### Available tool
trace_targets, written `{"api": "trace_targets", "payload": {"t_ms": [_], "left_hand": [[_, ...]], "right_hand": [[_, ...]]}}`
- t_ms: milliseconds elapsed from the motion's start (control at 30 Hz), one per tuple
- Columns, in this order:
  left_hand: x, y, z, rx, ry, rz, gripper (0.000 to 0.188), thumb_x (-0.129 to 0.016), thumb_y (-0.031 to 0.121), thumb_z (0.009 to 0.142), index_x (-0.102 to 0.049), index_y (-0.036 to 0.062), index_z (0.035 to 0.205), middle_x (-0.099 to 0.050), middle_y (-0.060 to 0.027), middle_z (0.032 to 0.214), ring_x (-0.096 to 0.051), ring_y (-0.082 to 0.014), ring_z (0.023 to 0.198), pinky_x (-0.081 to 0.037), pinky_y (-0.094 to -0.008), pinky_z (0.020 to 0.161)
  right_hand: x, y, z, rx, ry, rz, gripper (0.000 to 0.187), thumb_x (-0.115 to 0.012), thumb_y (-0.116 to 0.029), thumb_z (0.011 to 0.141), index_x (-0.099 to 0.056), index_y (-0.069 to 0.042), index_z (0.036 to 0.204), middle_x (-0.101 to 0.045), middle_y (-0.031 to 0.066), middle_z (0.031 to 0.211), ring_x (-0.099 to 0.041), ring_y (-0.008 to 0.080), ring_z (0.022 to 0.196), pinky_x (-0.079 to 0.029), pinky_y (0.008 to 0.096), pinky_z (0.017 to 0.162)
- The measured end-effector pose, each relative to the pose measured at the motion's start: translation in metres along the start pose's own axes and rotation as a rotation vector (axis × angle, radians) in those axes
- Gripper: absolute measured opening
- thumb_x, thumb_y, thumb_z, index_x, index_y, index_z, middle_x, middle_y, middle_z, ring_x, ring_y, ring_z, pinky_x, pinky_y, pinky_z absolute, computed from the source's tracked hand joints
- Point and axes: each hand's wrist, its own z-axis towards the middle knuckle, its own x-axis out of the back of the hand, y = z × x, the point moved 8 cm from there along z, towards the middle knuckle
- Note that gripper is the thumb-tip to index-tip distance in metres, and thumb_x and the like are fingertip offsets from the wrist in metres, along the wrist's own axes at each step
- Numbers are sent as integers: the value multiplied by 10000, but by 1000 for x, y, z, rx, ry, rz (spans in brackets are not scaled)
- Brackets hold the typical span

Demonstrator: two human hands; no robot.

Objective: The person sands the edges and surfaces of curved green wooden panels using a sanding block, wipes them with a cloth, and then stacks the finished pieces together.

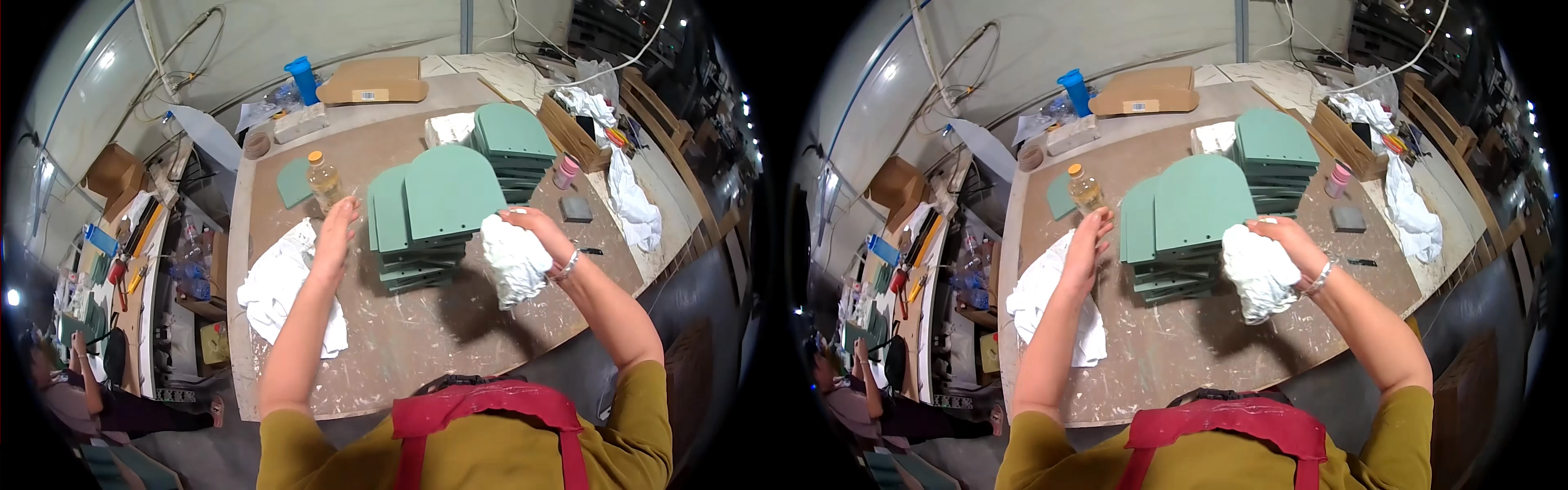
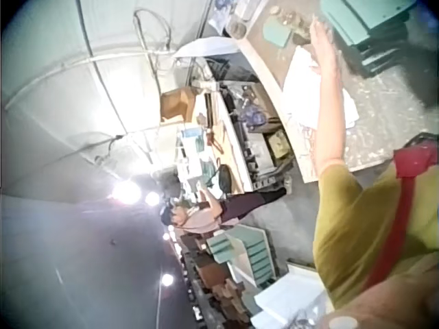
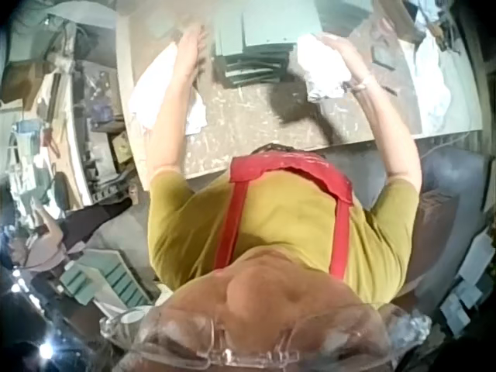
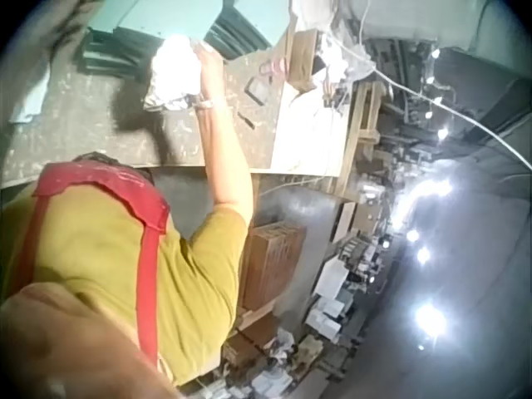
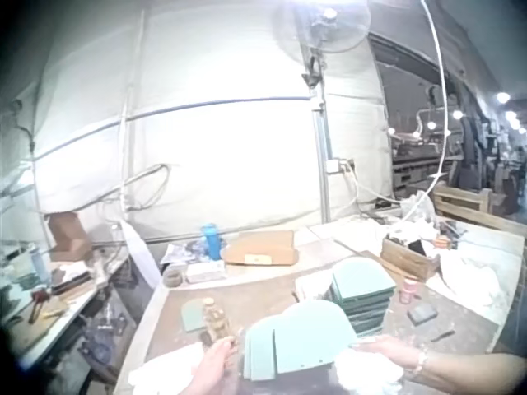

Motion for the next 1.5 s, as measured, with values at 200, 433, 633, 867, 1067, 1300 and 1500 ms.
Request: {"api": "trace_targets", "payload": {"t_ms": [200, 433, 633, 867, 1067, 1300, 1500], "left_hand": [[-35, -32, 42, 52, -82, -131, 799, -546, 496, 973, -217, 58, 1554, -343, -151, 1550, -307, -262, 1436, -249, -421, 1159], [-35, -37, 47, -27, -128, -167, 830, -543, 505, 975, -188, 34, 1558, -341, -175, 1550, -356, -290, 1408, -278, -367, 1150], [-34, -122, 50, 448, -73, -332, 780, -419, 658, 970, -430, 64, 1477, -519, -107, 1443, -497, -245, 1295, -377, -371, 1087], [-51, -123, 22, 564, -21, -455, 777, -437, 680, 951, -533, 45, 1387, -612, -90, 1323, -602, -199, 1161, -491, -340, 990], [-61, -127, 17, 584, -22, -585, 727, -476, 637, 958, -544, 41, 1370, -627, -80, 1293, -639, -206, 1104, -522, -364, 969], [-78, -122, -17, 526, 11, -617, 671, -403, 580, 1012, -520, 34, 1384, -612, -78, 1309, -621, -201, 1130, -498, -339, 992], [-108, -101, -74, 652, 9, -731, 722, -342, 599, 1017, -430, 26, 1447, -555, -143, 1373, -606, -264, 1180, -510, -408, 1003]], "right_hand": [[-11, 1, 28, -96, -67, -435, 243, -615, -249, 967, -674, -18, 922, -658, -1, 790, -609, 81, 700, -496, 258, 621], [44, -10, 56, 94, 24, -740, 217, -616, -192, 905, -689, 10, 935, -672, 34, 834, -591, 104, 764, -492, 284, 712], [51, 88, 110, -153, -25, -856, 372, -618, -183, 930, -612, 44, 1224, -691, 101, 1122, -609, 169, 970, -497, 321, 903], [-4, 91, 128, 160, -273, -1034, 352, -592, -174, 954, -597, 49, 1227, -656, 124, 1180, -582, 175, 1019, -492, 328, 909], [-2, 92, 125, 165, -262, -1008, 330, -587, -167, 954, -603, 49, 1203, -660, 119, 1150, -584, 173, 1003, -491, 326, 897], [16, 94, 104, 153, -187, -929, 304, -582, -158, 954, -610, 49, 1174, -665, 113, 1115, -586, 170, 984, -491, 324, 883], [52, 103, 64, 138, -65, -843, 283, -578, -151, 953, -616, 49, 1150, -669, 108, 1085, -588, 168, 968, -491, 322, 871]]}}
